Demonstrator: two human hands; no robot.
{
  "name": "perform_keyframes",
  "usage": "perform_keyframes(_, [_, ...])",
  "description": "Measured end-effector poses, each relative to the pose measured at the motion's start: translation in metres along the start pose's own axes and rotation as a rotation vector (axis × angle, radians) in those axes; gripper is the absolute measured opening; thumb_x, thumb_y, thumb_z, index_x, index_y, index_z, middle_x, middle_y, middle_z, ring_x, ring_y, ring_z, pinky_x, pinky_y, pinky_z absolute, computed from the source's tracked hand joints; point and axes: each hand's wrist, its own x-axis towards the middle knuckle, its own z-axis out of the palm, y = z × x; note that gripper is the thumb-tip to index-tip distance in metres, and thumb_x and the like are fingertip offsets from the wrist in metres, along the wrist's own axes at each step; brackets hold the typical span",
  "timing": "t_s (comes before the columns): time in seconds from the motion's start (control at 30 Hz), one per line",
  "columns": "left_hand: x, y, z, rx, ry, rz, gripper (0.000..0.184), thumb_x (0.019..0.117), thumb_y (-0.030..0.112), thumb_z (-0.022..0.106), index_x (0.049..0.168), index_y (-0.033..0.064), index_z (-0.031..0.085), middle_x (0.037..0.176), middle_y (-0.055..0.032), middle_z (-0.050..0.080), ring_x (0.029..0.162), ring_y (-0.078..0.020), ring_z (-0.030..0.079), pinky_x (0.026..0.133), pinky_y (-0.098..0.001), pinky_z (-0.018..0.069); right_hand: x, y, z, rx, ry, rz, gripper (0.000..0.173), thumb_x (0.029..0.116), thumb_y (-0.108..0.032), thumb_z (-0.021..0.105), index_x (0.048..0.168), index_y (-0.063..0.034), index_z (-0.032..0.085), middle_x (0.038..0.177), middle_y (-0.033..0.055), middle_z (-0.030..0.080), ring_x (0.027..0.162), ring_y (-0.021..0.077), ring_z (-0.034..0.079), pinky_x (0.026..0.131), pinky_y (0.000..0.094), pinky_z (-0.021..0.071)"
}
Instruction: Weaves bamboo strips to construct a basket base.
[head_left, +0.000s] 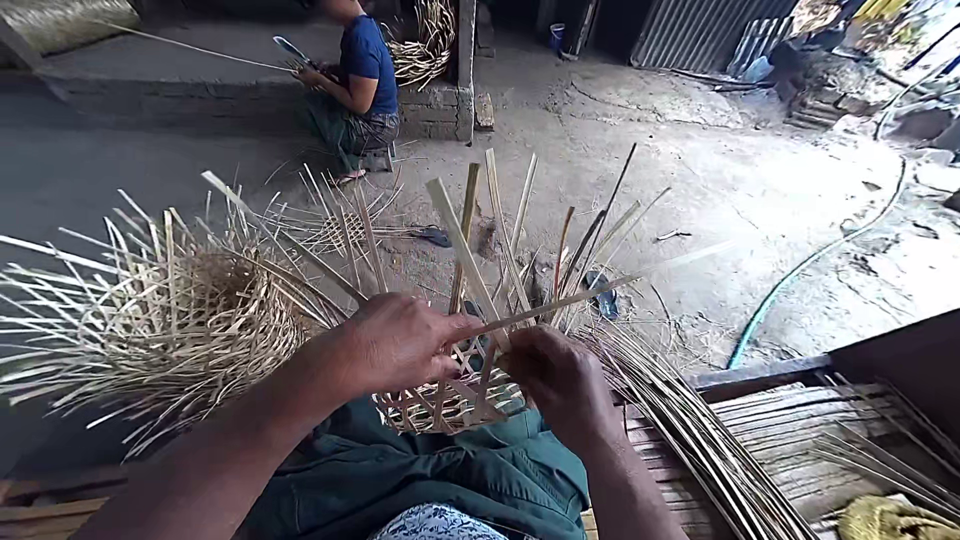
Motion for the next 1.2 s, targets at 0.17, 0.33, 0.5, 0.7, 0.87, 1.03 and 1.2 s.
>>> perform_keyframes(0.17, [-0.002, -0.012, -0.014, -0.073, -0.349, -0.007, 0.031, 0.0997, 0.037, 0.065, 0.11, 0.0085, 0.068, 0.075, -0.0103, 0.063, 0.072, -0.0286, 0.062, 0.071, -0.0526, 0.0489, -0.002, 0.0, 0.013, 0.096, -0.151, -0.113, 0.014, 0.095, -0.016, 0.066, 0.1, -0.0048, 0.072, 0.09, 0.0027, 0.069, 0.072, 0.0018, 0.063, 0.064, 0.0177, 0.055])
perform_keyframes(0.33, [-0.012, -0.028, -0.006, -0.189, -0.22, 0.042, 0.033, 0.0998, 0.036, 0.065, 0.128, 0.0211, 0.072, 0.07, -0.0031, 0.063, 0.065, -0.018, 0.058, 0.068, -0.0446, 0.0484, 0.005, 0.019, 0.012, 0.411, -0.117, -0.114, 0.015, 0.1009, -0.016, 0.063, 0.102, -0.0018, 0.067, 0.084, -0.0015, 0.067, 0.065, 0.0003, 0.061, 0.059, 0.019, 0.0546])
perform_keyframes(0.5, [-0.008, -0.013, 0.004, -0.119, -0.04, 0.193, 0.036, 0.1015, 0.03, 0.061, 0.136, 0.0304, 0.068, 0.07, -0.0071, 0.067, 0.064, -0.025, 0.063, 0.063, -0.0485, 0.0501, 0.017, 0.021, 0.006, 0.428, -0.04, 0.163, 0.019, 0.0983, -0.009, 0.058, 0.113, -0.0013, 0.068, 0.077, -0.0033, 0.066, 0.055, 0.0017, 0.058, 0.049, 0.0193, 0.0504])
perform_keyframes(0.7, [0.008, -0.006, 0.003, 0.01, 0.152, 0.07, 0.062, 0.0945, 0.025, 0.07, 0.153, 0.0279, 0.051, 0.065, -0.0089, 0.062, 0.057, -0.0278, 0.06, 0.056, -0.0486, 0.0496, 0.025, 0.015, -0.002, 0.036, -0.024, 0.153, 0.023, 0.0999, -0.013, 0.058, 0.116, -0.0047, 0.072, 0.084, -0.0007, 0.069, 0.063, 0.0015, 0.062, 0.059, 0.0198, 0.0558])
perform_keyframes(0.87, [0.018, -0.018, 0.026, 0.084, 0.593, 0.103, 0.052, 0.0901, 0.023, 0.074, 0.141, 0.0152, 0.064, 0.076, -0.0039, 0.07, 0.067, -0.0221, 0.064, 0.065, -0.0391, 0.0547, 0.016, 0.012, 0.014, -0.172, 0.274, -0.021, 0.037, 0.093, -0.029, 0.074, 0.115, 0.0007, 0.068, 0.085, 0.0043, 0.068, 0.064, 0.0057, 0.06, 0.058, 0.022, 0.0538])
perform_keyframes(1.03, [0.022, -0.007, 0.043, 0.02, 0.734, 0.119, 0.037, 0.0904, 0.024, 0.074, 0.125, 0.0129, 0.072, 0.09, -0.0047, 0.074, 0.072, -0.0192, 0.065, 0.066, -0.0344, 0.0538, 0.015, 0.007, 0.032, -0.359, 0.355, -0.103, 0.028, 0.0826, -0.022, 0.081, 0.099, -0.0023, 0.069, 0.082, 0.0055, 0.068, 0.068, 0.0125, 0.064, 0.063, 0.0273, 0.0562])
perform_keyframes(1.2, [0.023, -0.005, 0.048, -0.017, 0.752, 0.118, 0.026, 0.0887, 0.023, 0.076, 0.109, 0.0078, 0.073, 0.087, -0.0043, 0.073, 0.073, -0.0176, 0.066, 0.067, -0.031, 0.0553, 0.014, -0.002, 0.022, -0.47, 0.229, -0.043, 0.037, 0.0922, -0.019, 0.068, 0.127, -0.0073, 0.071, 0.086, 0.0065, 0.07, 0.069, 0.0175, 0.066, 0.063, 0.0349, 0.0574])
